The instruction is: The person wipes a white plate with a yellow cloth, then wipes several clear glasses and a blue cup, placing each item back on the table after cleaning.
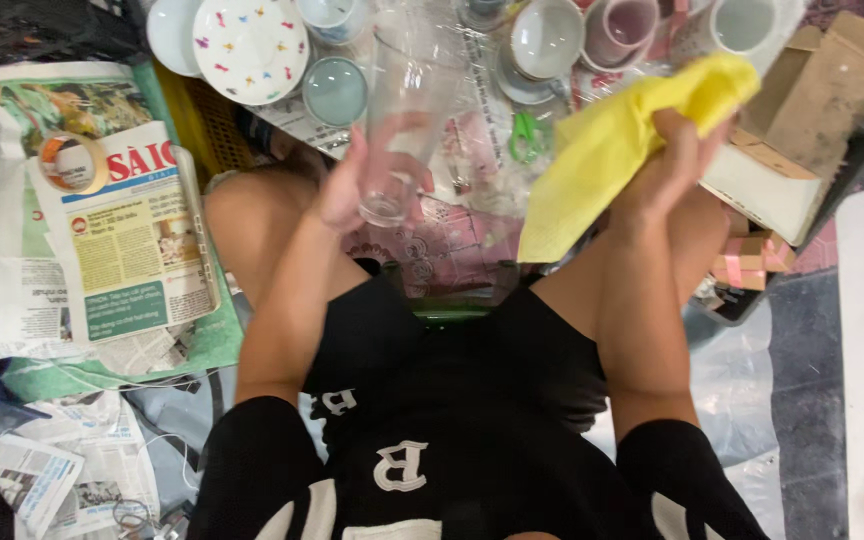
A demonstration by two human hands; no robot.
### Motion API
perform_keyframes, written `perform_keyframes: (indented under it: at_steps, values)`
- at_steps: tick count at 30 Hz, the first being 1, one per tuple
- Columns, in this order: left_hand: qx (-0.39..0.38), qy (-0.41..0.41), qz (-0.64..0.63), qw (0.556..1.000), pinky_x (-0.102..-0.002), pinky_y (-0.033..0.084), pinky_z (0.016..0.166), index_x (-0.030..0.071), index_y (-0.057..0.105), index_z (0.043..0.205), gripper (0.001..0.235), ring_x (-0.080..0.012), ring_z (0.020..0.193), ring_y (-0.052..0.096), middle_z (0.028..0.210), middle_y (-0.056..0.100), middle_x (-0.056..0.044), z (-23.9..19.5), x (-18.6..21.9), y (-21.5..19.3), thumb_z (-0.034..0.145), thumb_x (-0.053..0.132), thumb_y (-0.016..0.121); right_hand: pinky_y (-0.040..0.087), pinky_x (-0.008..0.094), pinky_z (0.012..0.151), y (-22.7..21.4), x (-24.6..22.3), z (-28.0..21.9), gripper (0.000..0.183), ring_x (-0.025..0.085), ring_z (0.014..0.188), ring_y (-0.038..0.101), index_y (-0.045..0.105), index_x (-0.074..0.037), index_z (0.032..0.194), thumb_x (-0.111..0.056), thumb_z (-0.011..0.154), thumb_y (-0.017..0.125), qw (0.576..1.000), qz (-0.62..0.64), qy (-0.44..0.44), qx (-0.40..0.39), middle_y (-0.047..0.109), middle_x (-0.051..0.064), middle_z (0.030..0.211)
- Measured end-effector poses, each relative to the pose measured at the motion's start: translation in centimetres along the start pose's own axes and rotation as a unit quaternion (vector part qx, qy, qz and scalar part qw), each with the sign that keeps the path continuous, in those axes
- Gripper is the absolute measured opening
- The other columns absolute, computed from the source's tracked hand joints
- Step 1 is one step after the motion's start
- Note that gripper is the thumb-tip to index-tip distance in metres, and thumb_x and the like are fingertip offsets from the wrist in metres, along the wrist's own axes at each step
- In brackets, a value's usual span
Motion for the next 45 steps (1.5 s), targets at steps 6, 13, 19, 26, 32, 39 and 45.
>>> perform_keyframes:
  at_steps: [6,13,19,26,32,39,45]
  values:
    - [0.107,0.238,0.607,0.75,-0.042,0.059,0.096,0.007,0.05,0.149,0.085,-0.0267,0.103,0.072,0.113,0.072,-0.013,-0.9,0.5,0.6,0.078,0.019,0.096,0.056,0.037,0.102,1.7,1.0,-1.3,0.046,0.023,0.117,0.063,0.042,0.0,0.144,-0.021,0.111,0.066,0.995,0.003,-0.042,0.088,0.059,0.018,0.136]
    - [0.125,0.226,0.711,0.654,-0.035,0.058,0.09,0.014,0.06,0.142,0.081,-0.0234,0.1,0.071,0.115,0.072,-0.01,-1.1,1.2,2.7,0.067,0.017,0.089,0.056,0.045,0.093,9.8,-1.3,-4.8,0.026,0.042,0.111,0.066,0.058,-0.002,0.114,0.006,0.089,0.063,0.8,-0.365,-0.081,-0.469,0.067,0.021,0.123]
    - [0.113,0.269,0.812,0.506,-0.037,0.053,0.074,0.02,0.065,0.139,0.08,-0.0242,0.086,0.065,0.106,0.071,-0.003,-1.5,1.3,2.8,0.062,0.014,0.086,0.054,0.044,0.093,10.6,0.9,-4.9,0.043,0.04,0.104,0.067,0.066,-0.006,0.122,0.009,0.085,0.053,0.668,-0.404,0.134,-0.611,0.07,0.017,0.117]
    - [0.081,0.345,0.853,0.384,-0.036,0.048,0.076,0.024,0.07,0.141,0.069,-0.0199,0.088,0.06,0.108,0.069,0.002,-1.6,0.9,2.0,0.074,0.007,0.081,0.046,0.038,0.105,10.5,2.2,-5.9,0.065,0.026,0.126,0.058,0.045,-0.007,0.152,0.007,0.088,0.05,0.675,-0.232,0.228,-0.662,0.059,0.014,0.142]
    - [0.079,0.402,0.835,0.368,-0.041,0.052,0.095,0.023,0.069,0.138,0.05,-0.0216,0.1,0.06,0.113,0.068,0.001,-1.5,1.0,2.5,0.09,0.012,0.077,0.047,0.034,0.105,10.3,3.1,-8.6,0.071,0.018,0.127,0.054,0.031,-0.01,0.162,0.001,0.096,0.052,0.724,-0.066,0.456,-0.514,0.053,0.008,0.145]
    - [0.146,0.438,0.795,0.392,-0.047,0.05,0.101,0.023,0.061,0.141,0.052,-0.0244,0.112,0.063,0.118,0.066,-0.006,-0.8,0.9,2.8,0.094,0.032,0.083,0.042,0.034,0.117,10.2,3.8,-9.5,0.059,0.018,0.14,0.05,0.038,-0.006,0.16,0.001,0.103,0.049,0.786,-0.019,0.41,-0.462,0.048,0.009,0.156]
    - [0.141,0.313,0.187,0.921,-0.054,0.056,0.104,0.014,0.018,0.163,0.079,-0.034,0.127,0.063,0.137,0.064,-0.015,1.3,-0.2,0.6,0.1,0.023,0.065,0.045,0.038,0.115,11.2,2.2,-10.2,0.065,0.028,0.139,0.054,0.035,-0.007,0.159,0.005,0.098,0.054,0.851,-0.23,0.068,-0.468,0.051,0.016,0.15]
Point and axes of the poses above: each hand's wrist, its own z-axis towards the middle knuckle, its own y-axis out of the palm, x = y × z, the point moved 2 cm from there along z, towards the middle knuckle
